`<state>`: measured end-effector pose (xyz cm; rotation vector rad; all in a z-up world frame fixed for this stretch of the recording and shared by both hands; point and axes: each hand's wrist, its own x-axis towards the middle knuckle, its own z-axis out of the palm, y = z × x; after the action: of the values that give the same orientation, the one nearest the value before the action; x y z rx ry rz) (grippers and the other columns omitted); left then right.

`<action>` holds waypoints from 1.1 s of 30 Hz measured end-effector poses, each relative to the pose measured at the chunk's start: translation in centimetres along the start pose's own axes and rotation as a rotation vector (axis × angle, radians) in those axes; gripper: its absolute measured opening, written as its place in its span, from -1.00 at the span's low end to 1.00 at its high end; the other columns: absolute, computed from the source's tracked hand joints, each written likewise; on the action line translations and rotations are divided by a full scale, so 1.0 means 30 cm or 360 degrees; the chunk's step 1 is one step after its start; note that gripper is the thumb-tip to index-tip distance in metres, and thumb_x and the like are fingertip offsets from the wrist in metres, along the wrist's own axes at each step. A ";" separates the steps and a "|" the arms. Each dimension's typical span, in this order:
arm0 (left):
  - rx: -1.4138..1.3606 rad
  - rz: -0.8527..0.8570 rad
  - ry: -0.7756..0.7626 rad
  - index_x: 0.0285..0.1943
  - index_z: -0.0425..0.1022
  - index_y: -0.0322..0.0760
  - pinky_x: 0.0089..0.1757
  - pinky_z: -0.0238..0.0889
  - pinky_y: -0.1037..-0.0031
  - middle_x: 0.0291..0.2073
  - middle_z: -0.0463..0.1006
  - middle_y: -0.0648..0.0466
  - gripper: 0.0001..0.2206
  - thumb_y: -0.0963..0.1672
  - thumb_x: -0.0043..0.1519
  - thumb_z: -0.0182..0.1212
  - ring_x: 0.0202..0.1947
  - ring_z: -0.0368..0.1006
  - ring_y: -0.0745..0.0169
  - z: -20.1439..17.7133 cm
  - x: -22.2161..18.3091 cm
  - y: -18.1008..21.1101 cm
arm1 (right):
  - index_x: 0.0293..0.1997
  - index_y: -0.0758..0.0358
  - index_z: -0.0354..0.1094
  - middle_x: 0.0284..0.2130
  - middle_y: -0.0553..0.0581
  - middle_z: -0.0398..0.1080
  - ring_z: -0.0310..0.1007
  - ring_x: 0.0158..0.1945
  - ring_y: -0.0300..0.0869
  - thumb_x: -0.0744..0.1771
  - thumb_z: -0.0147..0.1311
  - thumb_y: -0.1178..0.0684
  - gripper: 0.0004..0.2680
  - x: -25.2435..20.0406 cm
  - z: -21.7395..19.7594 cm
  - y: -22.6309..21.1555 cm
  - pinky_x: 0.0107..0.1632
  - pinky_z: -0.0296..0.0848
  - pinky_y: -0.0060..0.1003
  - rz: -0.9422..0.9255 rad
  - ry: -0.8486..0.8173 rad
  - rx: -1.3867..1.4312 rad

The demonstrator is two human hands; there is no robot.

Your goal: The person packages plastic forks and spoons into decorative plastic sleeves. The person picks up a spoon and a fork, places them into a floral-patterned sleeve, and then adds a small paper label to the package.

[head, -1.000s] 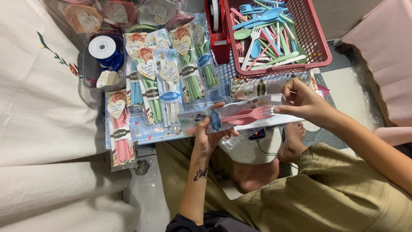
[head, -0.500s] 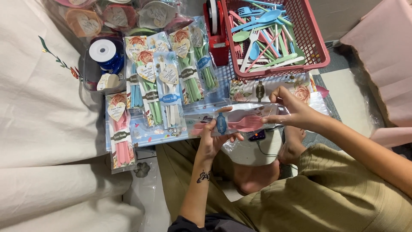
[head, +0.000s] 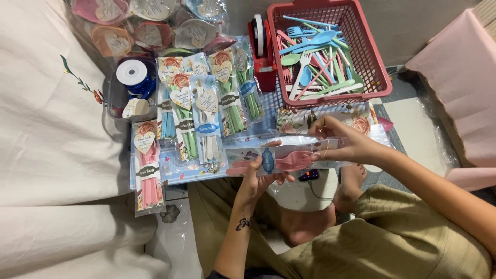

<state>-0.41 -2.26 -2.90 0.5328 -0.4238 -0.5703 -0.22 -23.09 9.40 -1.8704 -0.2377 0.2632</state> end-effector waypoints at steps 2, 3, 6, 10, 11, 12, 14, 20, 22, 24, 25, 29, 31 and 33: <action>0.0014 0.0032 0.0004 0.18 -0.05 -0.28 -0.44 0.32 0.58 -0.36 0.41 -0.28 -0.55 0.01 0.15 -0.41 -0.39 0.44 -0.09 0.020 -0.002 0.034 | -0.28 0.32 0.24 -0.52 0.08 0.16 0.18 -0.34 -0.25 0.08 0.21 0.24 -0.74 0.007 0.012 -0.038 -0.20 0.30 -0.29 -0.0128 -0.0027 -0.0079; 0.0028 0.0051 0.0012 0.19 -0.07 -0.29 -0.47 0.32 0.60 -0.38 0.41 -0.29 -0.55 -0.01 0.15 -0.44 -0.40 0.44 -0.08 0.029 0.000 0.055 | -0.30 0.29 0.28 -0.51 0.08 0.17 0.18 -0.32 -0.26 0.11 0.17 0.23 -0.80 0.014 0.018 -0.059 -0.17 0.27 -0.31 -0.0250 -0.0049 -0.0148; 0.0002 0.0091 0.0088 0.18 -0.06 -0.23 -0.54 0.30 0.59 -0.39 0.43 -0.29 -0.54 0.02 0.13 -0.39 -0.50 0.46 -0.01 -0.012 -0.009 0.068 | -0.45 0.31 0.37 -0.50 0.09 0.24 0.22 -0.37 -0.31 0.15 0.05 0.27 -0.95 0.030 -0.015 -0.069 -0.26 0.35 -0.39 -0.0444 -0.0134 0.0060; -0.0069 0.0146 0.0148 0.19 -0.10 -0.25 -0.59 0.24 0.57 -0.60 0.41 -0.29 -0.50 0.05 0.12 -0.41 -0.61 0.43 -0.06 -0.084 -0.040 0.074 | -0.46 0.42 0.32 -0.50 0.19 0.23 0.26 -0.41 -0.23 0.14 -0.01 0.35 -0.94 0.034 -0.144 -0.021 -0.32 0.38 -0.35 -0.0546 0.0002 0.0170; -0.0087 0.0113 0.0299 0.15 -0.01 -0.27 -0.61 0.18 0.56 -0.57 0.42 -0.19 -0.53 0.03 0.12 -0.35 -0.65 0.39 0.04 -0.056 -0.048 0.099 | -0.38 0.35 0.27 -0.45 0.12 0.25 0.28 -0.39 -0.28 0.18 -0.06 0.32 -0.93 0.032 -0.178 -0.021 -0.28 0.40 -0.46 -0.0579 0.0017 0.0301; -0.0105 0.0080 0.0451 0.11 0.09 -0.29 -0.63 0.12 0.55 -0.54 0.42 -0.08 -0.57 0.01 0.13 -0.30 -0.69 0.34 0.14 -0.030 -0.057 0.123 | -0.30 0.27 0.22 -0.40 0.06 0.26 0.30 -0.37 -0.33 0.23 -0.11 0.28 -0.92 0.030 -0.211 -0.021 -0.25 0.43 -0.57 -0.0611 0.0032 0.0432; -0.0108 0.0105 0.0437 0.11 0.06 -0.32 -0.63 0.14 0.57 -0.58 0.42 -0.09 -0.56 0.00 0.13 -0.32 -0.68 0.35 0.14 -0.031 -0.062 0.130 | -0.27 0.28 0.20 -0.42 0.06 0.25 0.29 -0.40 -0.34 0.23 -0.10 0.24 -0.92 0.059 -0.251 -0.026 -0.28 0.40 -0.58 -0.0509 0.0137 0.0334; -0.0146 0.0085 0.0448 0.12 0.08 -0.31 -0.62 0.20 0.54 -0.43 0.42 -0.12 -0.56 0.01 0.13 -0.27 -0.67 0.36 0.12 -0.043 -0.080 0.130 | -0.21 0.21 0.27 -0.50 0.05 0.26 0.16 -0.49 -0.24 0.24 -0.07 0.08 -0.87 0.269 -0.272 -0.121 -0.47 0.13 -0.41 0.0217 0.0101 -0.0976; -0.0150 0.0094 0.0434 0.12 0.06 -0.34 -0.62 0.22 0.51 -0.46 0.41 -0.14 -0.55 0.01 0.13 -0.28 -0.68 0.34 0.10 -0.039 -0.084 0.127 | -0.16 0.17 0.28 -0.42 0.08 0.36 0.30 -0.41 -0.16 0.25 -0.12 0.04 -0.84 0.353 -0.287 -0.086 -0.39 0.25 -0.32 0.0369 -0.0037 -0.1310; -0.0148 0.0087 0.0435 0.13 0.05 -0.32 -0.61 0.18 0.53 -0.48 0.41 -0.10 -0.55 0.01 0.13 -0.32 -0.66 0.35 0.11 -0.033 -0.086 0.128 | -0.15 0.08 0.27 -0.38 0.09 0.41 0.37 -0.42 -0.15 0.26 -0.15 0.03 -0.85 0.441 -0.323 0.005 -0.37 0.33 -0.28 0.0586 -0.0255 -0.1771; -0.0141 0.0088 0.0440 0.13 0.05 -0.32 -0.61 0.18 0.53 -0.48 0.41 -0.10 -0.55 0.01 0.13 -0.32 -0.66 0.35 0.11 -0.038 -0.085 0.129 | -0.15 0.08 0.27 -0.38 0.09 0.41 0.37 -0.42 -0.15 0.26 -0.15 0.03 -0.85 0.470 -0.329 0.046 -0.37 0.33 -0.28 0.0579 -0.0257 -0.1765; -0.0115 0.0099 0.0421 0.13 0.06 -0.32 -0.62 0.17 0.54 -0.36 0.41 -0.14 -0.56 0.00 0.14 -0.30 -0.65 0.36 0.08 -0.037 -0.076 0.134 | -0.17 0.20 0.25 -0.49 0.17 0.40 0.38 -0.46 -0.10 0.24 -0.09 0.09 -0.85 0.540 -0.342 0.150 -0.47 0.34 -0.26 0.0625 -0.0260 -0.2008; -0.0060 0.0080 0.0447 0.12 0.07 -0.30 -0.62 0.13 0.56 -0.40 0.42 -0.11 -0.55 0.02 0.13 -0.30 -0.65 0.36 0.09 -0.027 -0.074 0.136 | -0.19 0.24 0.24 -0.51 0.21 0.37 0.35 -0.47 -0.07 0.22 -0.04 0.09 -0.84 0.531 -0.332 0.145 -0.50 0.32 -0.23 0.0708 -0.0234 -0.2059; -0.0046 0.0086 0.0496 0.11 0.08 -0.35 -0.62 0.14 0.56 -0.46 0.41 -0.13 -0.55 0.00 0.13 -0.30 -0.67 0.35 0.11 -0.016 -0.073 0.138 | -0.06 0.16 0.13 -0.39 0.17 0.38 0.35 -0.37 -0.08 0.19 -0.04 0.19 -0.73 0.509 -0.313 0.104 -0.43 0.33 -0.23 0.0824 -0.0203 -0.1820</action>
<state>-0.22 2.19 -1.39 0.5699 -0.1336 -0.4314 17.25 -28.06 8.31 -3.0463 0.0528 0.7028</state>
